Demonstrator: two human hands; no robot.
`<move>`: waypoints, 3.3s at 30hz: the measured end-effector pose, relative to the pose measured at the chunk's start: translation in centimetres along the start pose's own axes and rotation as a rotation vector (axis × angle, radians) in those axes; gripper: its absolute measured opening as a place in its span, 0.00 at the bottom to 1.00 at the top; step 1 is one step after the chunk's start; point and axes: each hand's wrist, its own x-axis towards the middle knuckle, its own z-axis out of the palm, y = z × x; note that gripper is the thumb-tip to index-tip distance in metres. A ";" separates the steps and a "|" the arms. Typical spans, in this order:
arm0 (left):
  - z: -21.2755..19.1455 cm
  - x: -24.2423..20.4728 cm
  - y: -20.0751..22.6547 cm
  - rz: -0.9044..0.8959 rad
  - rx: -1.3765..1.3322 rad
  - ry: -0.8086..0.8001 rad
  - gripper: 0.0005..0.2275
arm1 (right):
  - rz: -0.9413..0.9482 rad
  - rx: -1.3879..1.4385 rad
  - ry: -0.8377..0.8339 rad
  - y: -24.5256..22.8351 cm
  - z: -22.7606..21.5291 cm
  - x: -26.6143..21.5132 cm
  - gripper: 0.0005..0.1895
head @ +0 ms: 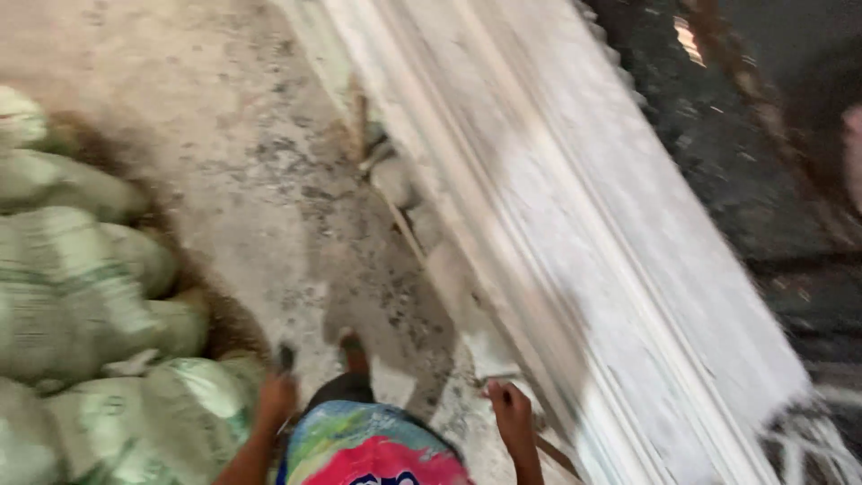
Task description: The person uses a metal scraper to remove residue from long white decorative moldings laid on a workbench. They repeatedly scrape along the grooves and edges, occasionally adjusting their grip and position to reach different sections.
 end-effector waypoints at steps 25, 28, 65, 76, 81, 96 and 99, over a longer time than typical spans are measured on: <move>-37.3 44.0 26.2 -0.303 -0.737 -0.212 0.20 | -0.475 0.168 -0.686 -48.9 19.3 38.0 0.22; -40.6 48.1 26.5 -0.509 -0.723 -0.210 0.18 | -0.511 -0.036 -0.753 -55.4 19.0 41.7 0.19; -50.1 112.9 28.1 0.822 0.253 -0.043 0.23 | -0.195 -0.309 -0.221 -90.4 36.0 79.2 0.25; -45.9 114.3 32.1 1.159 0.297 -0.245 0.11 | -0.002 -0.378 -0.411 -89.1 29.1 80.9 0.23; -44.0 116.9 31.2 1.196 0.134 -0.088 0.04 | -0.028 -0.289 -0.439 -91.4 30.3 83.5 0.21; -56.2 141.4 23.9 0.963 0.538 -0.043 0.07 | -0.289 -0.246 -0.451 -106.0 46.7 100.6 0.26; -56.6 139.5 25.2 1.021 0.458 -0.087 0.09 | -0.230 -0.261 -0.476 -107.2 44.9 98.2 0.25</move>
